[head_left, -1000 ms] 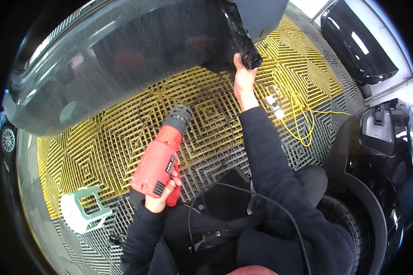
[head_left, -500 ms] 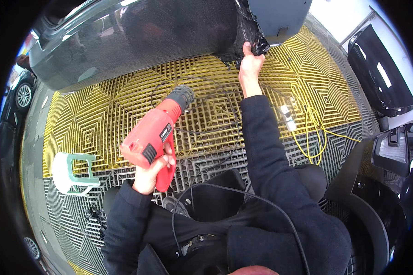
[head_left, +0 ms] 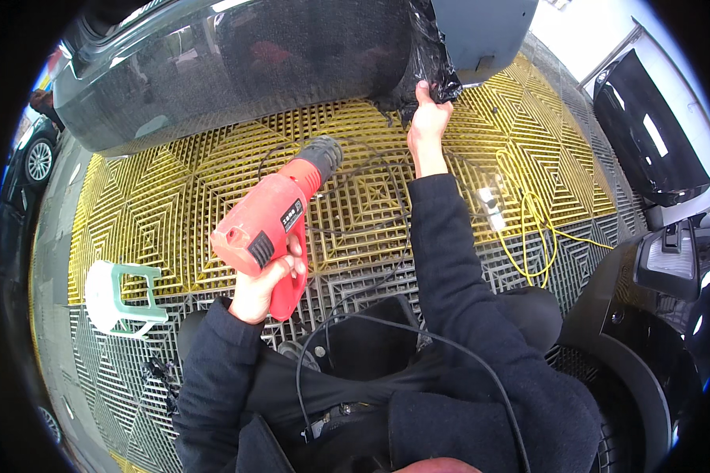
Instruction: The person uses a red heat gun in the left hand to warm a black vinyl wrap on the rear bumper of a dark car while peeling it off with the right hand. The wrap is removed in sections along the lower edge of the bumper.
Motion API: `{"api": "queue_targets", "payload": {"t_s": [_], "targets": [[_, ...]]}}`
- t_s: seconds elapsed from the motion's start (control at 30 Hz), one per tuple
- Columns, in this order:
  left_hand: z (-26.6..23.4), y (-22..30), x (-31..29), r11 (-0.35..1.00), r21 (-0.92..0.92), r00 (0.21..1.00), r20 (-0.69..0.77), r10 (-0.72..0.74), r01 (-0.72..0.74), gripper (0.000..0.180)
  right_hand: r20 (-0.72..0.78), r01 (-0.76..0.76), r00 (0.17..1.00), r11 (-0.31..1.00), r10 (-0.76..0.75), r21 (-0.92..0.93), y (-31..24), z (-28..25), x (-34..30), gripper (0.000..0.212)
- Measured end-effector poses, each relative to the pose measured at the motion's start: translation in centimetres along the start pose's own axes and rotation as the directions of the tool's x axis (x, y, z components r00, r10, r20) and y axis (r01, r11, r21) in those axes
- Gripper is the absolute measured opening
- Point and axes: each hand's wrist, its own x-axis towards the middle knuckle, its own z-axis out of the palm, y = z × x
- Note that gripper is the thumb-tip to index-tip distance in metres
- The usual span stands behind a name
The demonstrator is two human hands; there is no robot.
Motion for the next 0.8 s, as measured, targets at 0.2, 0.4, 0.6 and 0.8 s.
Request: {"api": "queue_targets", "payload": {"t_s": [0.2, 0.4, 0.6, 0.8], "targets": [[-0.2, 0.3, 0.1, 1.0, 0.004, 1.0, -0.01, 0.004, -0.004, 0.032, 0.02, 0.007, 1.0, 0.999, -0.008, 0.038, 0.0, -0.3, -0.5, 0.015], [-0.7, 0.6, 0.2, 1.0, 0.025, 1.0, 0.0, 0.005, -0.005, 0.031, 0.033, -0.013, 0.999, 0.995, 0.01, 0.1, -0.3, -0.2, -0.9, 0.023], [-1.5, 0.0, 0.8, 0.998, 0.063, 0.998, 0.055, -0.026, 0.022, 0.026, 0.036, -0.006, 0.999, 0.992, 0.001, 0.127, -0.7, -0.2, -1.7, 0.026], [-2.6, -1.2, 1.6, 0.999, -0.011, 0.995, 0.087, -0.042, 0.043, 0.028, 0.039, -0.044, 0.998, 0.996, 0.041, 0.078, -1.3, -0.5, -2.4, 0.03]]}}
